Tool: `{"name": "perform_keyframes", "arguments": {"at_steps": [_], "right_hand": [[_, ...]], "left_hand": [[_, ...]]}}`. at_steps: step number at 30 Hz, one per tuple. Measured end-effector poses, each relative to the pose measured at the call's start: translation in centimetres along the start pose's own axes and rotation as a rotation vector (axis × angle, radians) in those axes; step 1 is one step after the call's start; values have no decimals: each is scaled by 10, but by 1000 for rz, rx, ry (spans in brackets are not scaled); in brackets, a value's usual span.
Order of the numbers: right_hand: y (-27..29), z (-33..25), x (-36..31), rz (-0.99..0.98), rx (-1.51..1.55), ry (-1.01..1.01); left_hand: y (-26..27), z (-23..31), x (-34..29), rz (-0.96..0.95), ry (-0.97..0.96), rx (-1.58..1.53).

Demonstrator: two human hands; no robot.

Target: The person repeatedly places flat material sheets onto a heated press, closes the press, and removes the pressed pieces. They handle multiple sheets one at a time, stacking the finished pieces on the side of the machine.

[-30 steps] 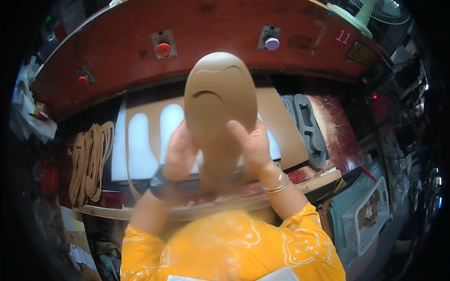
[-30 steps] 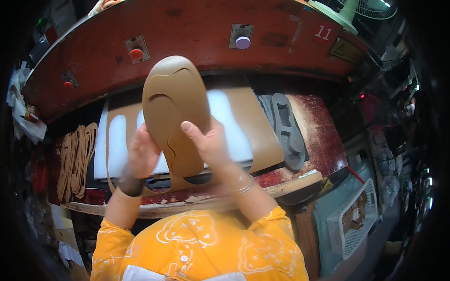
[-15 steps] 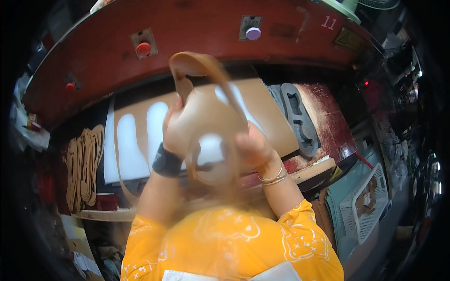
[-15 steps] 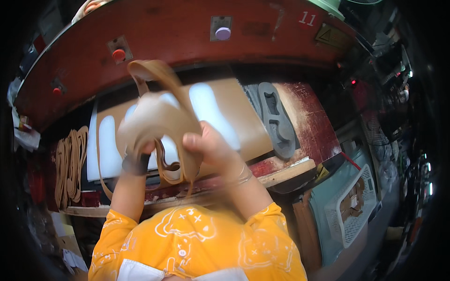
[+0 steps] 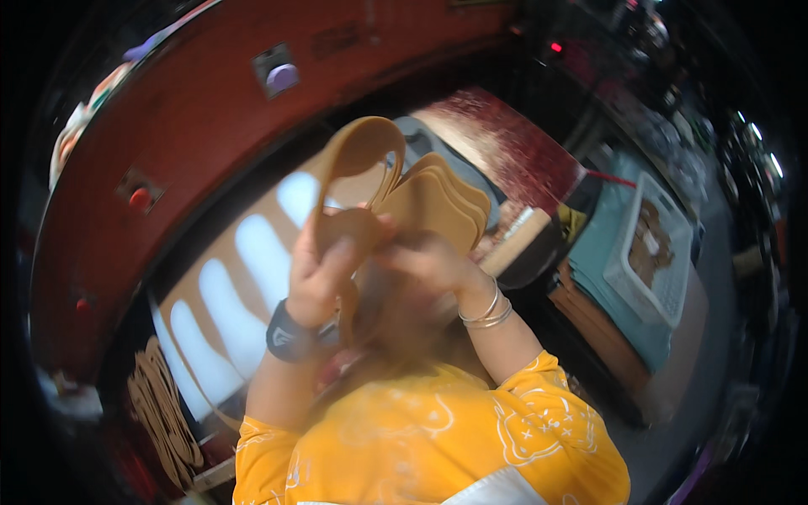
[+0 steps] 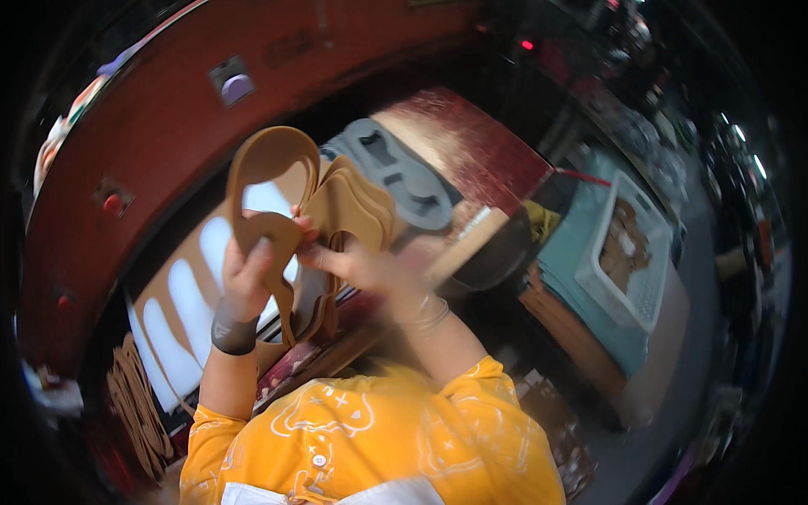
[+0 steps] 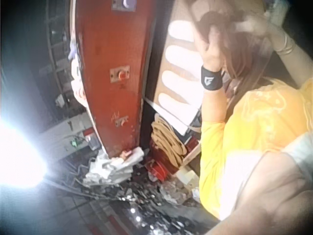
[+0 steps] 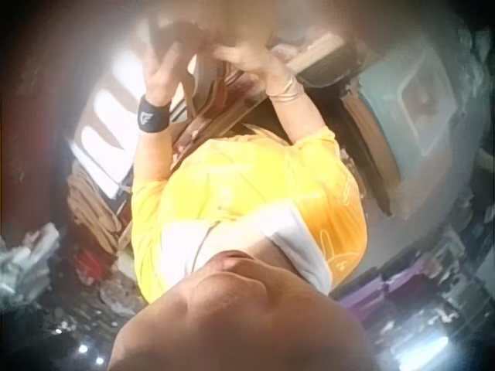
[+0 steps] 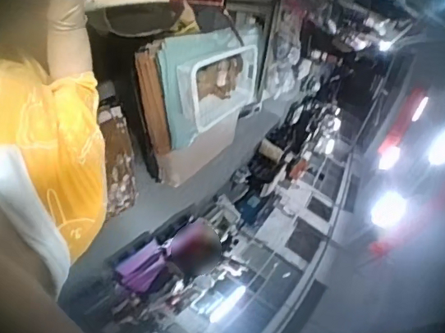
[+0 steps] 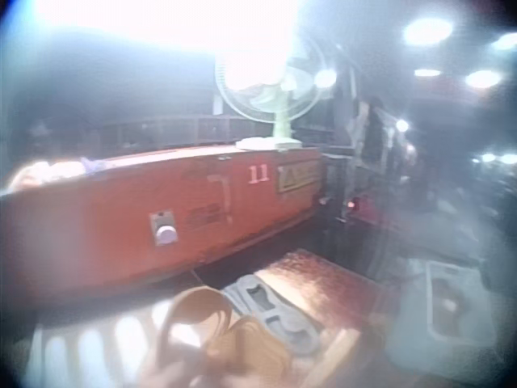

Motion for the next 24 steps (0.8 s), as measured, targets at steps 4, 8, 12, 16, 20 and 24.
{"name": "perform_keyframes", "arguments": {"at_steps": [4,8,12,16,20,24], "right_hand": [[60,-4,-39,298,397,137],[149,14,-114,794,698,342],[264,-9,-209,1178,557,608],[380,-46,-292,1508,512,668],[375,-3,-264,1525,351,150],[255,-7,-64,777,213,176]], "left_hand": [[18,12,10,72,-24,-302],[42,54,9,-177,-2,-947],[80,68,10,-233,42,-650],[96,70,18,-262,11,-389],[86,67,8,-329,21,-215],[93,63,12,-223,113,48]]}}
Point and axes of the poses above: each hand's wrist, its own x-axis towards the middle knuckle, its own y-axis out of the back of the hand, z = x × y, the point moved 7 cm from there along x, towards the middle knuckle, and after that the axes turned 5 degrees about -x, right-handed, at the moved point
